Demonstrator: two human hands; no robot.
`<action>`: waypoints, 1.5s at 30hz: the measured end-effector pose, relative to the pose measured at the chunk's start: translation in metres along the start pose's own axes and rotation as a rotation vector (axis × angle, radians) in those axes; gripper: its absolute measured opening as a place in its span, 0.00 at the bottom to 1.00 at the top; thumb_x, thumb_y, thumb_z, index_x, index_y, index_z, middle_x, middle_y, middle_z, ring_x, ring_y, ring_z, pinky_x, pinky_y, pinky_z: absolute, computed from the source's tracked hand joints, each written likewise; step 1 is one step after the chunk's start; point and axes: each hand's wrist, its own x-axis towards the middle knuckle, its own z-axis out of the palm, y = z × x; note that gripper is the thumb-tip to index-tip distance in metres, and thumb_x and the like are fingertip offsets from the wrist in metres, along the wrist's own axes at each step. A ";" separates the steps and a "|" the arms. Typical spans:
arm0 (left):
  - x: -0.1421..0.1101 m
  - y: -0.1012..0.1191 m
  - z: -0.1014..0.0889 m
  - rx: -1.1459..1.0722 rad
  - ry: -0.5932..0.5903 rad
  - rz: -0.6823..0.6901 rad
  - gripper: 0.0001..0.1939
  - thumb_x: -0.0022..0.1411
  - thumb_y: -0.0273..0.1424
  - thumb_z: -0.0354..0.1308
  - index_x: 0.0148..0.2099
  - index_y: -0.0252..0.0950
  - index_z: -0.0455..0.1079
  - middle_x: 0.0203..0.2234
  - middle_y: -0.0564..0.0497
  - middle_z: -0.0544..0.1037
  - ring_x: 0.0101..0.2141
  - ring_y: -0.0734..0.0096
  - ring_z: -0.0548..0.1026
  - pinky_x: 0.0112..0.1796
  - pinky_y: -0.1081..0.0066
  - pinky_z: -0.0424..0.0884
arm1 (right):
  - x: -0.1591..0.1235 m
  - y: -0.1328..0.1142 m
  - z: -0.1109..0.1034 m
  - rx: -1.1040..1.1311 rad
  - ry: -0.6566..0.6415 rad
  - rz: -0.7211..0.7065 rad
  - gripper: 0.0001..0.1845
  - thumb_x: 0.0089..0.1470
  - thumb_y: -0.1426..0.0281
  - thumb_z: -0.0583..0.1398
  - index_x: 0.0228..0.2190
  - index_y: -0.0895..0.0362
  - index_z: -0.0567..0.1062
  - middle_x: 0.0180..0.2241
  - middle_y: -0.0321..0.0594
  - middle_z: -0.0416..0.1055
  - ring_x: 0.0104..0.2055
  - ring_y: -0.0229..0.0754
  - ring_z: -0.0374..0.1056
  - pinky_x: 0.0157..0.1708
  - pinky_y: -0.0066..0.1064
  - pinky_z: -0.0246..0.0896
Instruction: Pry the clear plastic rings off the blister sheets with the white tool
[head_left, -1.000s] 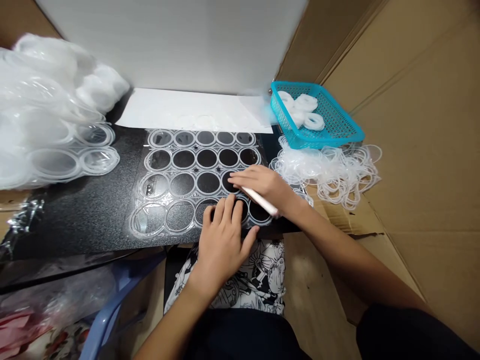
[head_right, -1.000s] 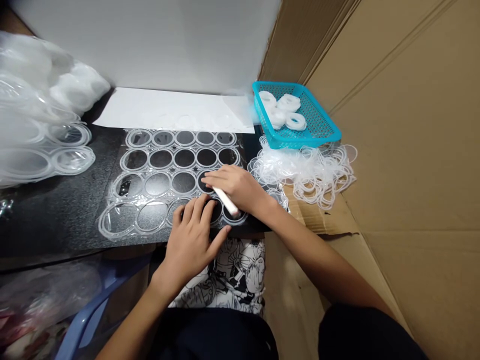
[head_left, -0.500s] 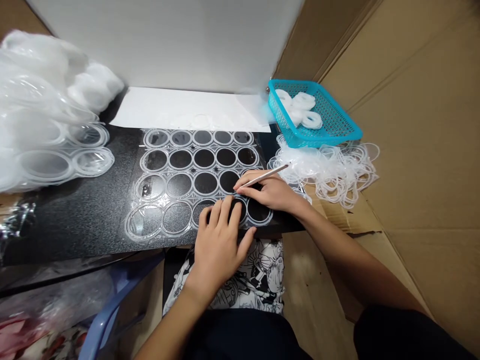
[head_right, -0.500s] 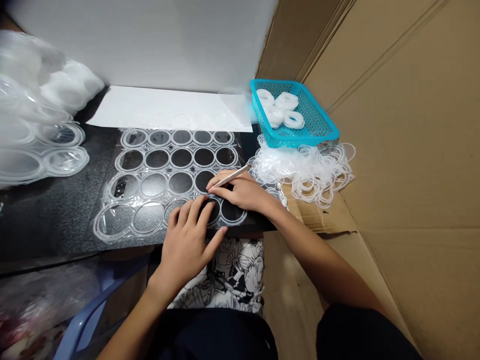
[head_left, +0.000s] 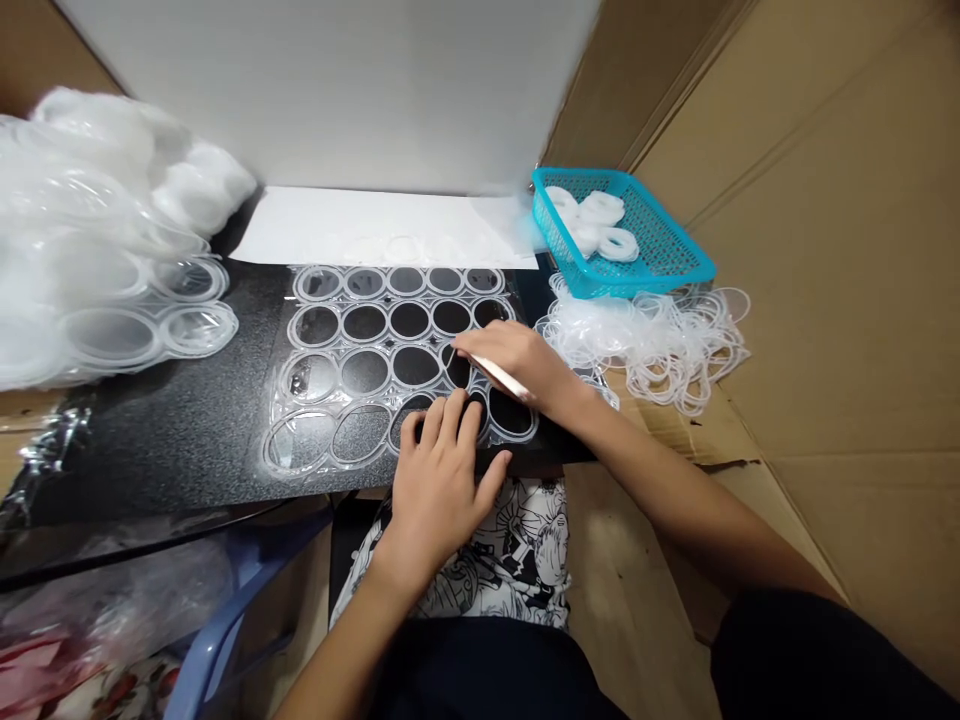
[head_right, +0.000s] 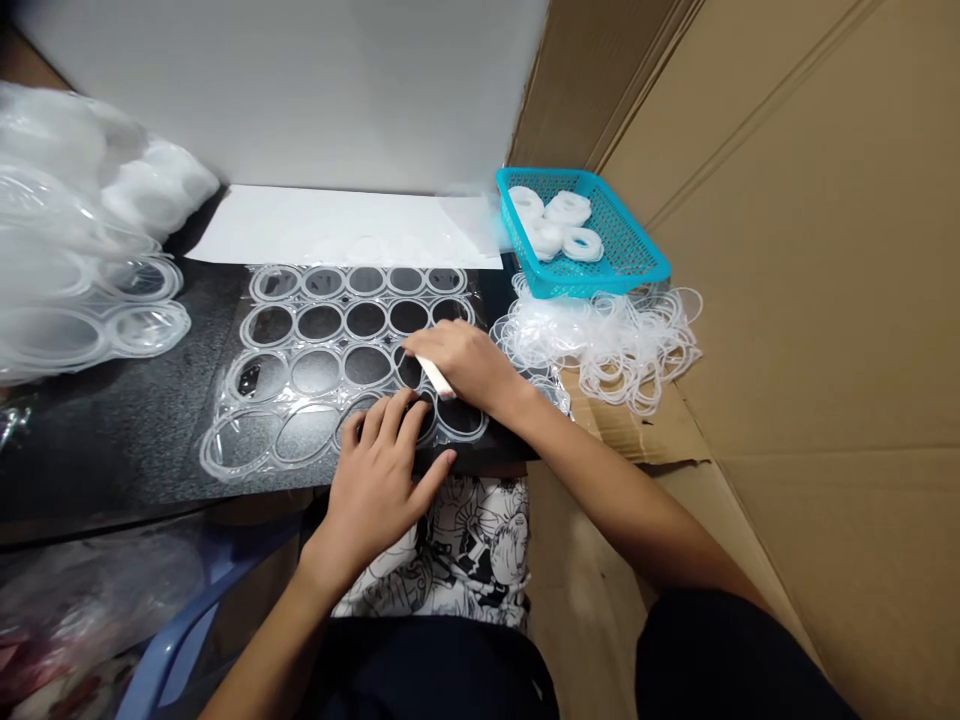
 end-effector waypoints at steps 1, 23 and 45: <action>0.000 0.000 0.000 0.000 0.001 0.000 0.26 0.75 0.45 0.49 0.64 0.32 0.67 0.65 0.38 0.70 0.62 0.48 0.67 0.60 0.48 0.59 | 0.011 0.008 -0.001 -0.012 0.008 0.037 0.17 0.71 0.70 0.52 0.51 0.57 0.78 0.51 0.47 0.80 0.50 0.50 0.74 0.51 0.45 0.68; -0.024 -0.033 -0.013 -0.069 0.068 -0.045 0.23 0.73 0.37 0.55 0.64 0.30 0.66 0.62 0.34 0.71 0.63 0.44 0.66 0.64 0.47 0.63 | 0.033 -0.037 0.011 0.697 -0.094 0.330 0.06 0.63 0.67 0.63 0.39 0.51 0.83 0.43 0.37 0.83 0.47 0.43 0.78 0.54 0.41 0.71; -0.015 -0.032 -0.011 -0.007 0.039 -0.111 0.27 0.73 0.45 0.52 0.64 0.31 0.67 0.64 0.34 0.71 0.63 0.44 0.68 0.61 0.47 0.60 | 0.041 -0.039 0.019 0.238 -0.059 0.050 0.16 0.69 0.72 0.55 0.51 0.56 0.80 0.54 0.49 0.79 0.54 0.51 0.74 0.56 0.51 0.67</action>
